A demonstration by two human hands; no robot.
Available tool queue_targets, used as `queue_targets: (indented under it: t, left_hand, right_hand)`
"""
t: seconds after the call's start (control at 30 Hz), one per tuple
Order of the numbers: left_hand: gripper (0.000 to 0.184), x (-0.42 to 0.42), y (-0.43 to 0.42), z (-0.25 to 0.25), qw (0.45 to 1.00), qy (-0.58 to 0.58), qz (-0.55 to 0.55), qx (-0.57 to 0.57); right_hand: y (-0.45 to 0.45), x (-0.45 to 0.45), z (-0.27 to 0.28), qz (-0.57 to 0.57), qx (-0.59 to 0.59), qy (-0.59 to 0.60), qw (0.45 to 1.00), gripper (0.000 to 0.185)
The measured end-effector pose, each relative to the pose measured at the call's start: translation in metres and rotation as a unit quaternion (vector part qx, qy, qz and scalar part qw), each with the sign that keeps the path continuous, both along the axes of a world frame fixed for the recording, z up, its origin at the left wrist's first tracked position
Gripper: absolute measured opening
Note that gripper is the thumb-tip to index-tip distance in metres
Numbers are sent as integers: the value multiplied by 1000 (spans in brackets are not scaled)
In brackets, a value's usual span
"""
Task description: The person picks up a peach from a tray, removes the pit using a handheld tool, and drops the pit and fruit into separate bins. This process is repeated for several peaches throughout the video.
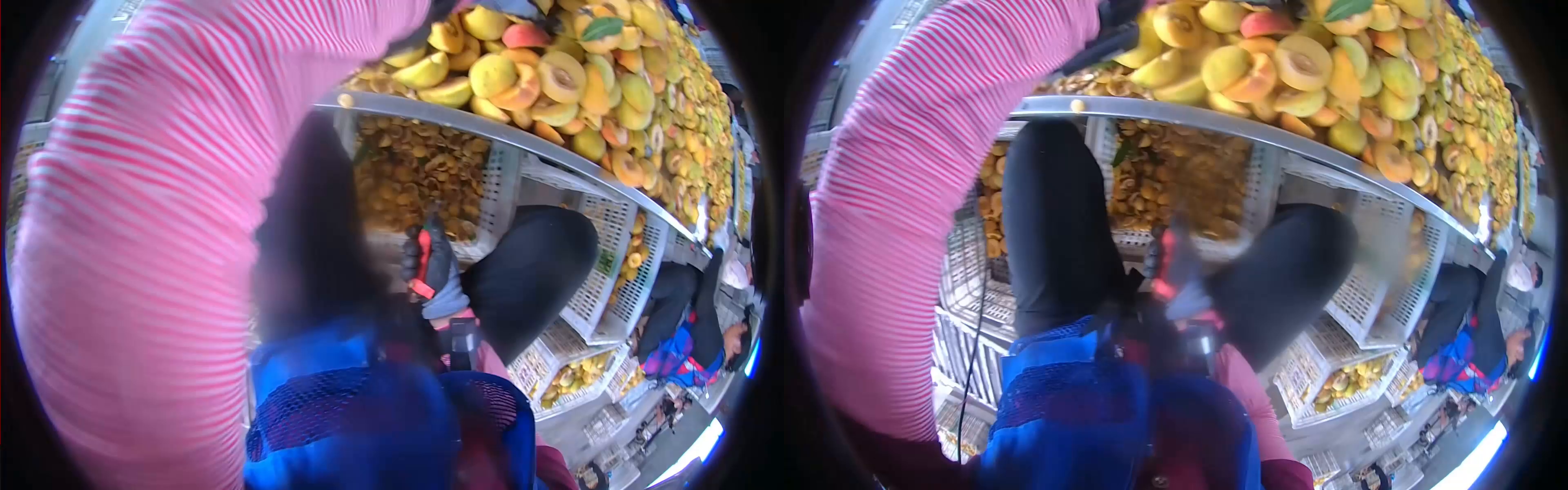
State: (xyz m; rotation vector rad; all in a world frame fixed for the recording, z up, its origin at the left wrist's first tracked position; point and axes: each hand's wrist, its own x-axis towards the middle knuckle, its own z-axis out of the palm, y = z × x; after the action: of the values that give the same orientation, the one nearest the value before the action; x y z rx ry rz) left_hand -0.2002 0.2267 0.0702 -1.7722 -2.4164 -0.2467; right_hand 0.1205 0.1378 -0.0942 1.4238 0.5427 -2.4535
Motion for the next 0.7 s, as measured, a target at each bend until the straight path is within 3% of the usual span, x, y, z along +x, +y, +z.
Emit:
queue_targets:
  t: [0.2,0.23,0.27,0.4,0.47,0.53,0.63,0.67,0.7]
  left_hand:
    - [35,6,-44,-32,992,-108,-45,55]
    - [34,12,-58,-42,998,-35,-22,50]
    - [38,23,-69,-29,999,-48,13,-18]
    - [48,18,-106,-50,996,-83,37,-13]
    - [34,15,-115,-46,995,-47,67,-50]
    - [35,11,-126,-33,981,-168,101,14]
    - [31,32,-143,-17,919,-313,158,181]
    - [36,46,-153,-17,921,-266,114,260]
    - [34,85,-158,-8,840,-436,159,282]
  right_hand:
    - [0,-7,10,27,12,12,999,50]
    - [1,-6,11,26,9,22,999,51]
    - [2,-3,11,24,8,30,999,51]
    - [4,-1,22,18,15,29,999,48]
    - [6,0,20,-26,35,33,998,44]
    - [-1,2,9,-98,49,41,993,39]
    - [4,5,35,-38,44,66,996,34]
    - [6,7,38,-19,83,57,995,35]
    - [12,4,56,-25,124,102,987,35]
